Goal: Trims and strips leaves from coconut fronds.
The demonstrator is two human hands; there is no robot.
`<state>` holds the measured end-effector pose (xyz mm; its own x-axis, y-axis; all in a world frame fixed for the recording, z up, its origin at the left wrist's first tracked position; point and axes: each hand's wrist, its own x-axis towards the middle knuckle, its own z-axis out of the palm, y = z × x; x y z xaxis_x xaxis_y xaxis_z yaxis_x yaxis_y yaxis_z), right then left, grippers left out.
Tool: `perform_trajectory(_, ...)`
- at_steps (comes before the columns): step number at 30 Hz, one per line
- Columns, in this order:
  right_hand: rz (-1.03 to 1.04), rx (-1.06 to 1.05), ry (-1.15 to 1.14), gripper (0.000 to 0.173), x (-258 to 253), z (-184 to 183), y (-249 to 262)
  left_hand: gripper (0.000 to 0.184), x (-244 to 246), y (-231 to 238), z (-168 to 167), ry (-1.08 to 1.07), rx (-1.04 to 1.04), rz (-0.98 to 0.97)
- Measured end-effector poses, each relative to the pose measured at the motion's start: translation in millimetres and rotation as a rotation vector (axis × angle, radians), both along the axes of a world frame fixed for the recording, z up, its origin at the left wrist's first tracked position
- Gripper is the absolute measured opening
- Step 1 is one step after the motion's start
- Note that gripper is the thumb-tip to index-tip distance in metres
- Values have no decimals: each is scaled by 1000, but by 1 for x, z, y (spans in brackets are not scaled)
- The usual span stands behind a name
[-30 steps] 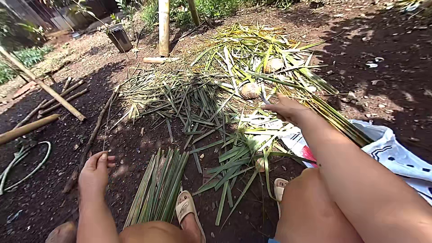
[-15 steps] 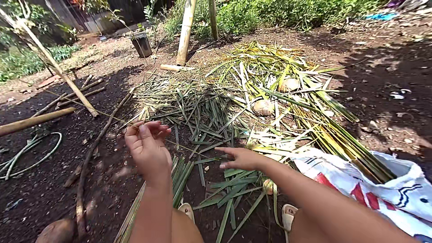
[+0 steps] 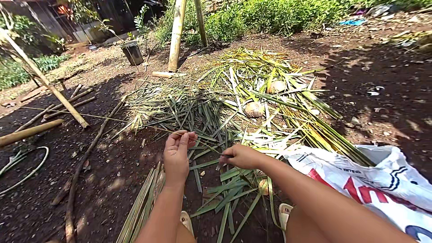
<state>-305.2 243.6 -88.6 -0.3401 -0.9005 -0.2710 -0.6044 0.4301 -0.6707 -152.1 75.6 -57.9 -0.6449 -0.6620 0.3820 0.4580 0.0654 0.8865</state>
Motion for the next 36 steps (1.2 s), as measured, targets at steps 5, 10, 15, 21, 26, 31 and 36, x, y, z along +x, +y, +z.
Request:
perform_trajectory(5,15,34,25,36,-2,3,10,11,1,5,-1,-57,-39,45)
perform_trajectory(10,-74,108,184,38,-18,-3,22,9,9,-30,13,59,85,323)
perform_trajectory(15,60,108,108,37,-12,5,23,13,-3,-3,-6,-35,24,67)
perform_trajectory(21,36,28,-47,45,-17,21,34,13,-10,25,-20,-197,-96,-127)
perform_trajectory(26,-299,-111,-180,27,-29,31,57,8,-14,5,-20,-89,-66,133)
perform_trajectory(31,-657,-220,75,38,-22,26,41,10,-24,12,-23,-64,-27,175)
perform_trajectory(36,-468,-81,291,33,16,23,9,7,-27,29,-28,-52,-144,118)
